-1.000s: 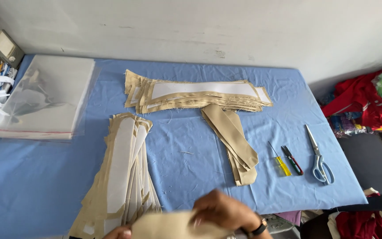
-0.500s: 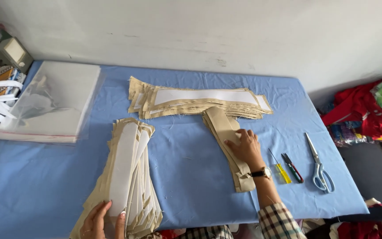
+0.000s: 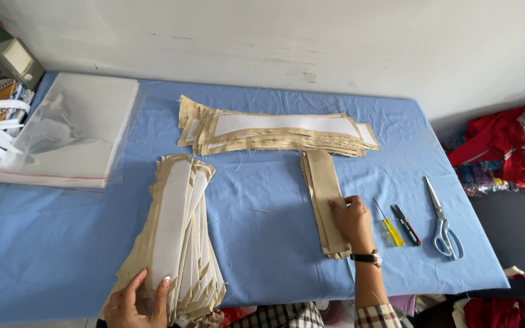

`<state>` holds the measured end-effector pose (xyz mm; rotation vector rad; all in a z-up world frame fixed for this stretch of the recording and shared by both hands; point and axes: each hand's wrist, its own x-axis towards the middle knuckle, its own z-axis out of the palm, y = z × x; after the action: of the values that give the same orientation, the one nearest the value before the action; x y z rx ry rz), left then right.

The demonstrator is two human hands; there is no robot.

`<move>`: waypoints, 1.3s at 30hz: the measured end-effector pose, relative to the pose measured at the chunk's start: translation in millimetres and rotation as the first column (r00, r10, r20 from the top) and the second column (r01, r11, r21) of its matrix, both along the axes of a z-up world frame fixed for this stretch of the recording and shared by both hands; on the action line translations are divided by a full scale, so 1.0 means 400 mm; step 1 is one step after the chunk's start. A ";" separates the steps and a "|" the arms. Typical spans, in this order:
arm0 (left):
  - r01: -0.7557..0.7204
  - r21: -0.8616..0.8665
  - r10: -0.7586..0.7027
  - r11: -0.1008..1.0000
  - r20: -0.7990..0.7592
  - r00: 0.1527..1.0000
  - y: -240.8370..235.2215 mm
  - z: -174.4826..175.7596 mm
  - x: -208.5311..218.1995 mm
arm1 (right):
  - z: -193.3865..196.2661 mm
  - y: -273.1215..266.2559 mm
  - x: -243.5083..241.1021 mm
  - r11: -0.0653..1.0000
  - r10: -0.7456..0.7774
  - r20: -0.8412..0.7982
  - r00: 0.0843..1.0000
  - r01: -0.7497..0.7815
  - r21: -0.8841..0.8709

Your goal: The person is separating individual pre-cut fabric pieces from a large stack and organizing them into a new pile on a work table.

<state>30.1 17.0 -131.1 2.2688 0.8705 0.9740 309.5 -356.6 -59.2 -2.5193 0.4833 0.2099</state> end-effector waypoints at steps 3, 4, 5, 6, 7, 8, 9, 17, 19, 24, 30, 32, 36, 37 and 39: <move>0.010 0.083 -0.014 0.997 0.051 0.999 0.010 -0.023 0.005 | -0.018 0.009 -0.032 0.994 -0.037 0.084 0.996 0.045 -0.104; -0.004 0.099 -0.001 0.995 0.043 0.999 0.012 -0.026 0.007 | -0.022 0.013 -0.038 0.989 -0.032 0.068 0.997 0.042 -0.141; -0.017 0.116 0.013 0.993 0.035 0.999 0.014 -0.027 0.007 | -0.025 0.018 -0.045 0.983 -0.029 0.052 0.998 0.038 -0.177; -0.025 0.117 0.021 0.993 0.037 0.999 0.003 0.000 0.010 | -0.028 0.020 -0.043 0.984 -0.022 0.054 0.998 0.031 -0.176; -0.028 0.007 0.028 1.000 0.040 0.999 -0.008 0.027 0.012 | -0.031 0.022 -0.041 0.986 -0.030 0.055 0.998 0.039 -0.165; -0.029 -0.104 0.034 0.994 0.041 0.999 -0.019 0.054 0.012 | -0.036 0.023 -0.044 0.987 -0.040 0.055 0.998 0.048 -0.153; -0.035 -0.102 0.040 0.994 0.041 0.998 -0.024 0.072 0.017 | -0.037 0.019 -0.035 0.988 -0.034 0.055 0.998 0.042 -0.152; -0.087 -0.278 0.060 0.956 -0.104 0.993 0.003 0.119 0.014 | -0.048 -0.052 0.020 0.998 -0.012 0.139 0.990 0.021 -0.062; -0.096 -0.300 0.055 0.949 -0.144 0.988 0.015 0.092 -0.005 | -0.042 -0.089 0.017 0.995 0.007 0.151 0.988 0.008 -0.099; 0.010 -0.229 -0.051 0.973 -0.175 0.983 0.037 0.105 -0.018 | -0.037 -0.091 0.001 0.985 -0.013 0.078 0.997 0.026 -0.173; -0.021 -0.315 -0.079 0.949 -0.300 0.951 0.009 0.151 -0.029 | -0.076 0.022 -0.120 0.951 0.173 0.597 0.783 0.024 -0.307; -0.014 -0.330 -0.070 0.944 -0.241 0.968 0.002 0.175 -0.025 | -0.123 0.059 -0.156 0.921 0.359 0.775 0.520 -0.060 -0.386; -0.060 -0.342 -0.007 0.938 -0.191 0.982 0.005 0.165 -0.019 | -0.044 0.212 -0.323 0.928 0.358 0.678 0.642 -0.327 -0.181; -0.065 -0.502 -0.019 0.862 -0.161 0.987 0.002 0.208 -0.015 | -0.039 0.233 -0.352 0.921 0.358 0.639 0.681 -0.372 -0.119; -0.065 -0.644 -0.025 0.762 -0.131 0.991 -0.001 0.261 -0.014 | -0.014 0.276 -0.400 0.910 0.359 0.596 0.719 -0.412 -0.051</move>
<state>24.6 16.5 -26.7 1.7246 1.0870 0.4182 149.4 -246.3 -64.9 -2.3961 -0.3108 -0.4032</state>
